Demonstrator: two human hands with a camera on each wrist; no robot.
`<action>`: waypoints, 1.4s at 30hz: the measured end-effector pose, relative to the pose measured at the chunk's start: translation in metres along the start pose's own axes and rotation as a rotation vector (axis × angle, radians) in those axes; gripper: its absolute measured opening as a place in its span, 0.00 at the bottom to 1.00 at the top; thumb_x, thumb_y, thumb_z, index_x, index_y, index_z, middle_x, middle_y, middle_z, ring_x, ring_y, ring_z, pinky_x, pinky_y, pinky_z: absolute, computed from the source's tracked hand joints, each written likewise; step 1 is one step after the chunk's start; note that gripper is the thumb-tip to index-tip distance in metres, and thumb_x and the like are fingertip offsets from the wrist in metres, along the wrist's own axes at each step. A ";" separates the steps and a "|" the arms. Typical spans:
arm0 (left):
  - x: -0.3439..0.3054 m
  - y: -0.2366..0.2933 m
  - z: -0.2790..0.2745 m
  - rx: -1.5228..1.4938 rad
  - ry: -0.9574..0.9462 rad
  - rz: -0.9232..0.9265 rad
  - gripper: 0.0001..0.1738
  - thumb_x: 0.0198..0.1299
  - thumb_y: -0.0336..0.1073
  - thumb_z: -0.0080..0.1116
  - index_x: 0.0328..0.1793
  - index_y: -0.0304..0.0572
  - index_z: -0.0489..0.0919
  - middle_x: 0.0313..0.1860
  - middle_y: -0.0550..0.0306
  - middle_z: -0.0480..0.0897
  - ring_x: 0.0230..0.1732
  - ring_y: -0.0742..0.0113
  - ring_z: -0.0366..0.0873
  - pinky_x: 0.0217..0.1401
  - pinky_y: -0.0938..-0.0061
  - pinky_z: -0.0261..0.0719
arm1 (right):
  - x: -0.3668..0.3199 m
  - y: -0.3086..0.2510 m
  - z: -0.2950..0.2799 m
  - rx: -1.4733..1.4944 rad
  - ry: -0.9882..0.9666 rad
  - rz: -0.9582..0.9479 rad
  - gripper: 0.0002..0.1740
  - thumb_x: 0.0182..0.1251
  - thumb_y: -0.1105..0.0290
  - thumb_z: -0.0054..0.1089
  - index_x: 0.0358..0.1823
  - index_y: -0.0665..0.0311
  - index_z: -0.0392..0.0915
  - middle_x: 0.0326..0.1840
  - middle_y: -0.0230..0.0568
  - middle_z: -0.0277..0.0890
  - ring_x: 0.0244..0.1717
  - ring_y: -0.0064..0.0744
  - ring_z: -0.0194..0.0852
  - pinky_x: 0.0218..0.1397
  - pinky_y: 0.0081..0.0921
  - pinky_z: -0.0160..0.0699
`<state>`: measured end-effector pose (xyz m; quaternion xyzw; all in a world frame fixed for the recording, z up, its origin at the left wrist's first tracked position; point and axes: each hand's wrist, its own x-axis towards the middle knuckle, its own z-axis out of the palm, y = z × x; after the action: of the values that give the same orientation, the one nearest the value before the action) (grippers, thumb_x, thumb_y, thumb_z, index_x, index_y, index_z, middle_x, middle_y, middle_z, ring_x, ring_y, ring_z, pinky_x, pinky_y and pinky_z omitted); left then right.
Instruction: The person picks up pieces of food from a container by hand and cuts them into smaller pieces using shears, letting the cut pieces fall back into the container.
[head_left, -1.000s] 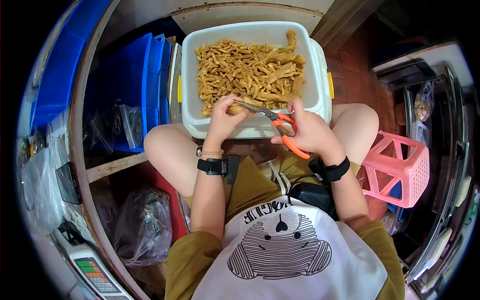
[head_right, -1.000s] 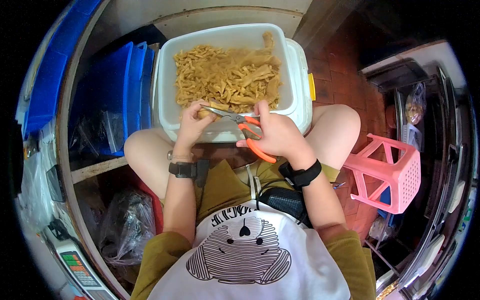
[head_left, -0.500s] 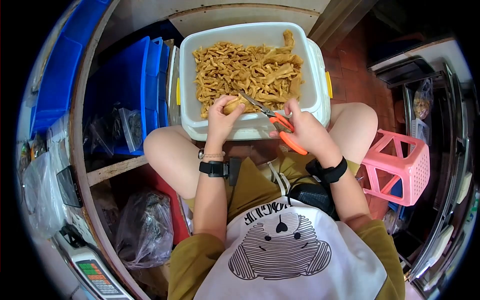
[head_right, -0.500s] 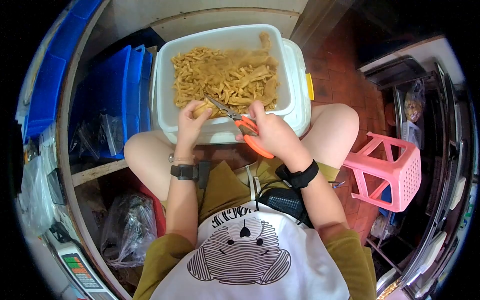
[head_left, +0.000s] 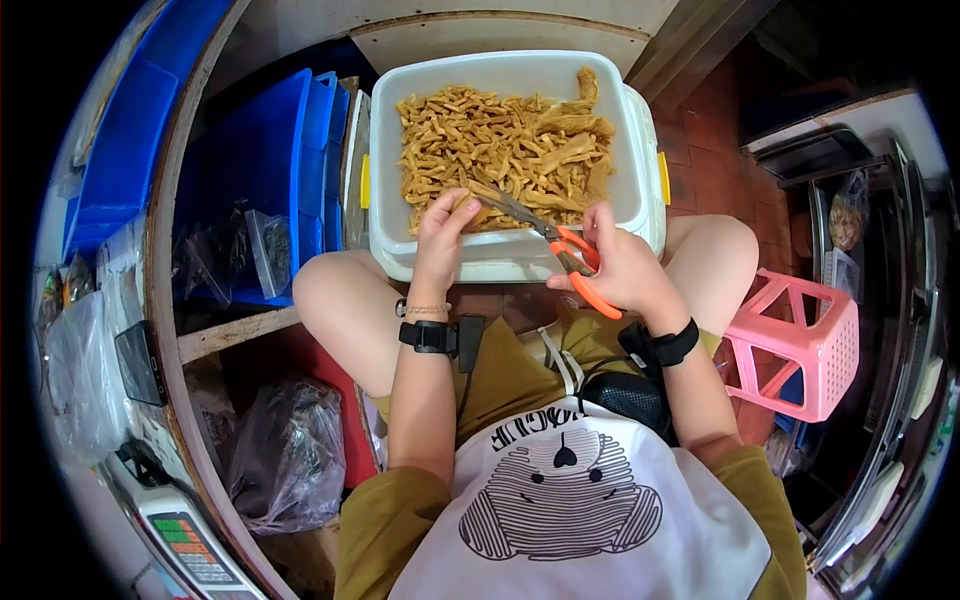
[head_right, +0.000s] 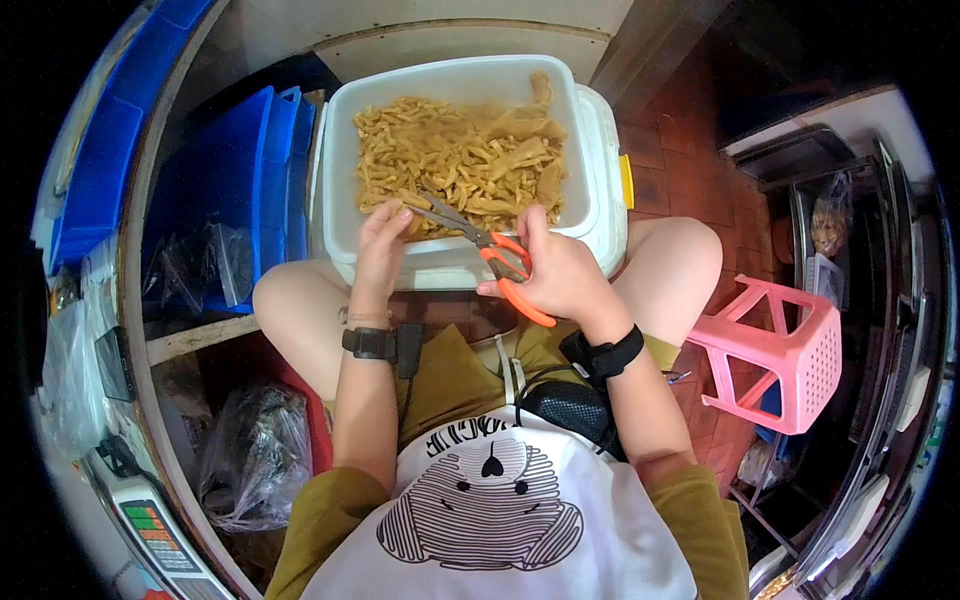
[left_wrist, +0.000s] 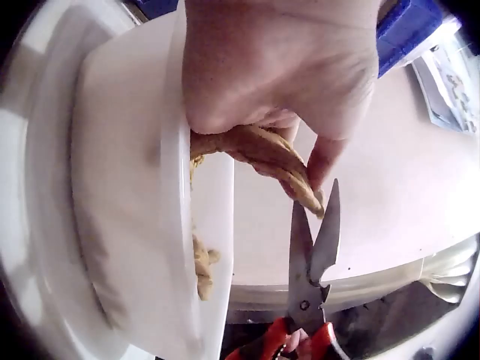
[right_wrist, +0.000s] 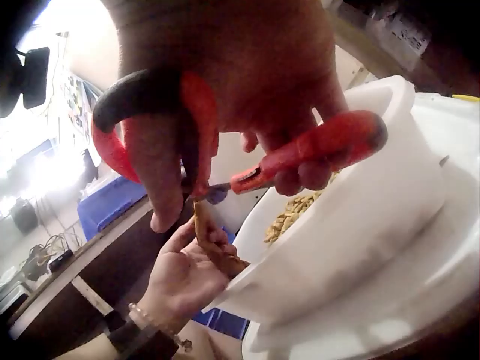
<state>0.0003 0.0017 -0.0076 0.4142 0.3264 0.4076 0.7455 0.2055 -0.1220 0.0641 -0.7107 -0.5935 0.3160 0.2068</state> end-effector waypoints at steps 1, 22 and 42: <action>0.000 -0.001 0.000 0.000 0.000 -0.001 0.09 0.63 0.28 0.56 0.49 0.35 0.77 0.41 0.65 0.80 0.43 0.79 0.74 0.49 0.83 0.70 | 0.000 0.000 0.000 0.000 -0.001 0.000 0.41 0.40 0.49 0.79 0.43 0.61 0.57 0.26 0.47 0.71 0.28 0.51 0.73 0.32 0.36 0.71; 0.000 -0.007 -0.003 0.733 -0.192 0.268 0.13 0.56 0.35 0.64 0.44 0.34 0.79 0.41 0.57 0.76 0.50 0.62 0.67 0.58 0.73 0.63 | -0.002 -0.011 -0.004 0.001 -0.165 0.069 0.43 0.46 0.45 0.73 0.52 0.65 0.58 0.24 0.48 0.73 0.28 0.48 0.75 0.34 0.35 0.72; 0.008 -0.011 -0.016 0.726 -0.102 0.273 0.13 0.59 0.33 0.63 0.43 0.29 0.77 0.42 0.61 0.73 0.46 0.70 0.69 0.53 0.78 0.65 | -0.004 -0.007 -0.005 0.080 -0.050 -0.046 0.36 0.46 0.56 0.77 0.44 0.62 0.57 0.21 0.48 0.76 0.23 0.48 0.75 0.30 0.33 0.72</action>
<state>-0.0060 0.0108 -0.0254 0.7103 0.3535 0.3401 0.5048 0.2031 -0.1243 0.0732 -0.6799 -0.6016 0.3523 0.2274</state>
